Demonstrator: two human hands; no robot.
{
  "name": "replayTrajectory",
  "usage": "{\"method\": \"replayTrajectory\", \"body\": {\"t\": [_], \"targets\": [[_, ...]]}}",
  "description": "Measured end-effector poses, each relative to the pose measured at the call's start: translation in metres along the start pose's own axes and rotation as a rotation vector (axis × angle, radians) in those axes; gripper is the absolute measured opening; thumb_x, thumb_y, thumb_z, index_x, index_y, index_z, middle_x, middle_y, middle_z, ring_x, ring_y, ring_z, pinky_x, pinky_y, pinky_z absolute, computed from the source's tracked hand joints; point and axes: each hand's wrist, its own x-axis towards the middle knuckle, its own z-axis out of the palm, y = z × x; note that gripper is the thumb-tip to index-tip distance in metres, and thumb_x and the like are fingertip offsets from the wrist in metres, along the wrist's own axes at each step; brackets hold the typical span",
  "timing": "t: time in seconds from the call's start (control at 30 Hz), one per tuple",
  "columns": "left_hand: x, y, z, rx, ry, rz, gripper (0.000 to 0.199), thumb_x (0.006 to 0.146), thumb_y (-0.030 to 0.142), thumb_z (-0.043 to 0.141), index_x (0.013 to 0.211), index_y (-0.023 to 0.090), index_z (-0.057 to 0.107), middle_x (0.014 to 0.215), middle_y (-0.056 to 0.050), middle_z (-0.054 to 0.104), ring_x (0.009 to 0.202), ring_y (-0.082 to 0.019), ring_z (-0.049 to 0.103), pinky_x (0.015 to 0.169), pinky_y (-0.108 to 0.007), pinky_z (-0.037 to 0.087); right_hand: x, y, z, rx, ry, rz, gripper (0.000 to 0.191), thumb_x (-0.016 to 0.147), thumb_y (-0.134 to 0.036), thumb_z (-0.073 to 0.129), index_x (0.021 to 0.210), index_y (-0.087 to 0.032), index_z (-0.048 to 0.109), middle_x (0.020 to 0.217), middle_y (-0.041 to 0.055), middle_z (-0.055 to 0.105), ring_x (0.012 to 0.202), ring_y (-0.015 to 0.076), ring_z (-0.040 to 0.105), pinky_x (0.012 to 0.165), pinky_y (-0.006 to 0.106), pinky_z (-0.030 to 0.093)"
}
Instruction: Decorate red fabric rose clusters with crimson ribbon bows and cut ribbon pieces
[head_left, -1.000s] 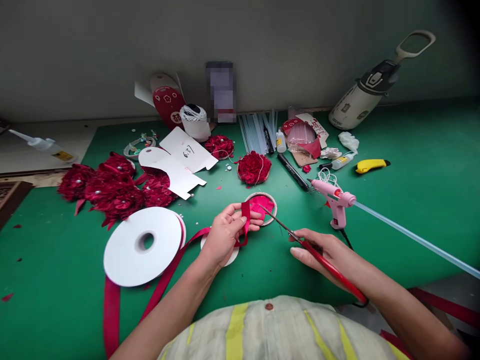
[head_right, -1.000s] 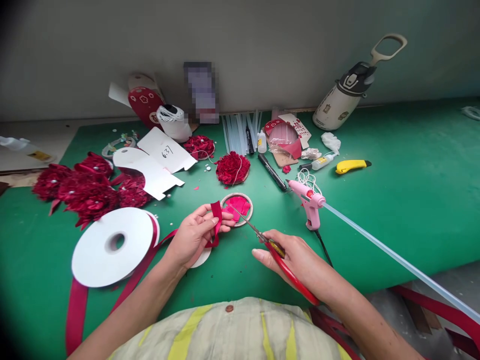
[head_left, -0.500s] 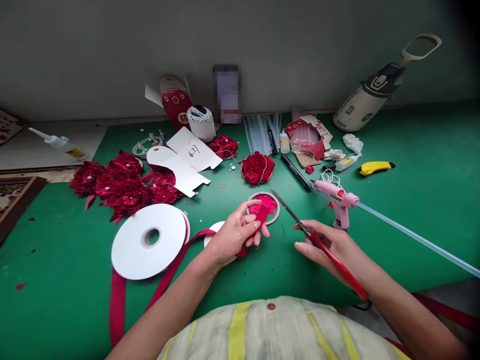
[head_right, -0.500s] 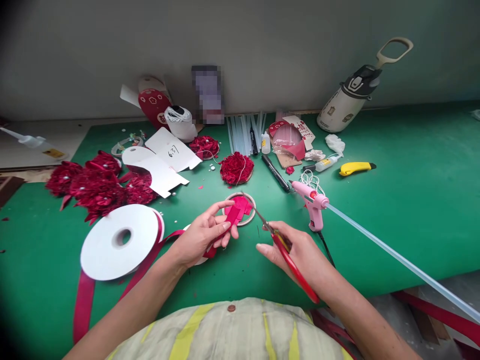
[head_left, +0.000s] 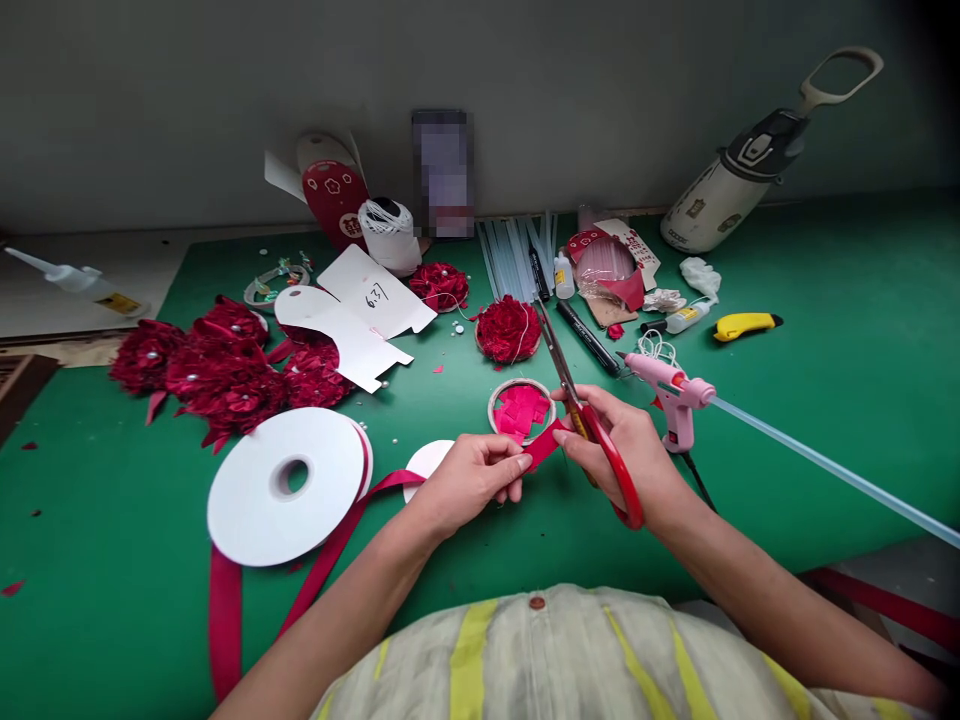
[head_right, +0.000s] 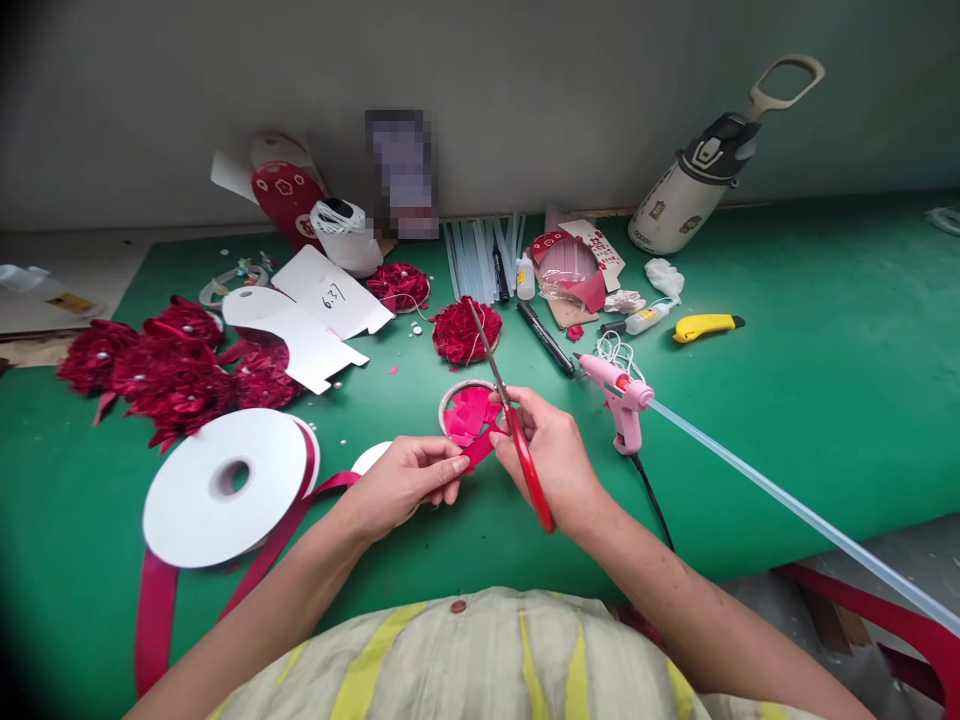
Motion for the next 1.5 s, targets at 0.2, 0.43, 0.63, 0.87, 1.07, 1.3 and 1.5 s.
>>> {"method": "replayTrajectory", "body": {"t": [0.2, 0.43, 0.63, 0.87, 1.07, 1.3, 1.5], "targets": [[-0.001, -0.001, -0.007, -0.076, 0.082, 0.013, 0.027, 0.08, 0.041, 0.057, 0.073, 0.015, 0.059, 0.049, 0.004, 0.047, 0.043, -0.006, 0.032, 0.045, -0.02, 0.021, -0.003, 0.005, -0.009, -0.118, -0.043, 0.007, 0.04, 0.077, -0.045, 0.058, 0.105, -0.016, 0.058, 0.066, -0.0003, 0.056, 0.054, 0.0126, 0.049, 0.051, 0.024, 0.042], [0.002, 0.002, -0.008, -0.127, 0.189, -0.082, 0.025, 0.081, 0.04, 0.057, 0.074, 0.015, 0.058, 0.043, 0.007, 0.043, 0.035, -0.003, 0.022, 0.041, -0.021, 0.016, -0.047, 0.028, -0.044, -0.435, -0.224, 0.114, 0.051, 0.077, -0.064, 0.049, 0.102, -0.02, 0.058, 0.064, -0.0013, 0.05, 0.053, 0.0129, 0.042, 0.047, 0.024, 0.031], [0.008, 0.0, -0.001, -0.085, 0.203, -0.035, 0.027, 0.079, 0.04, 0.057, 0.071, 0.015, 0.058, 0.043, 0.005, 0.043, 0.04, -0.005, 0.027, 0.042, -0.02, 0.017, -0.046, 0.034, -0.039, -0.471, -0.355, 0.07, 0.043, 0.078, -0.06, 0.051, 0.091, -0.02, 0.059, 0.059, -0.0027, 0.044, 0.054, 0.0126, 0.038, 0.049, 0.023, 0.029], [0.01, -0.002, -0.002, -0.034, 0.191, -0.04, 0.029, 0.08, 0.042, 0.055, 0.071, 0.015, 0.059, 0.043, 0.004, 0.045, 0.041, -0.007, 0.03, 0.044, -0.021, 0.02, -0.035, 0.01, -0.037, -0.456, -0.456, 0.064, 0.034, 0.086, -0.051, 0.049, 0.086, -0.018, 0.06, 0.063, -0.0022, 0.048, 0.059, 0.0124, 0.04, 0.055, 0.022, 0.034], [0.011, -0.002, -0.003, -0.052, 0.183, -0.046, 0.026, 0.08, 0.04, 0.054, 0.072, 0.016, 0.059, 0.044, 0.004, 0.046, 0.041, -0.007, 0.03, 0.044, -0.021, 0.02, -0.033, 0.011, -0.034, -0.465, -0.42, 0.062, 0.039, 0.084, -0.054, 0.049, 0.092, -0.019, 0.063, 0.071, 0.0005, 0.058, 0.062, 0.0146, 0.048, 0.054, 0.022, 0.038], [0.011, -0.003, -0.003, -0.063, 0.183, -0.063, 0.026, 0.08, 0.04, 0.054, 0.072, 0.016, 0.059, 0.044, 0.004, 0.047, 0.041, -0.007, 0.03, 0.044, -0.021, 0.02, -0.031, 0.023, -0.031, -0.474, -0.432, 0.112, 0.047, 0.083, -0.056, 0.049, 0.103, -0.016, 0.064, 0.064, -0.0012, 0.051, 0.058, 0.013, 0.041, 0.053, 0.023, 0.035], [0.012, -0.001, -0.002, -0.058, 0.214, -0.09, 0.027, 0.079, 0.041, 0.055, 0.067, 0.017, 0.055, 0.043, 0.004, 0.046, 0.039, -0.006, 0.028, 0.042, -0.02, 0.018, -0.03, 0.032, -0.029, -0.456, -0.387, 0.076, 0.042, 0.084, -0.051, 0.05, 0.095, -0.015, 0.067, 0.06, -0.0003, 0.054, 0.053, 0.012, 0.043, 0.049, 0.022, 0.034]]}}
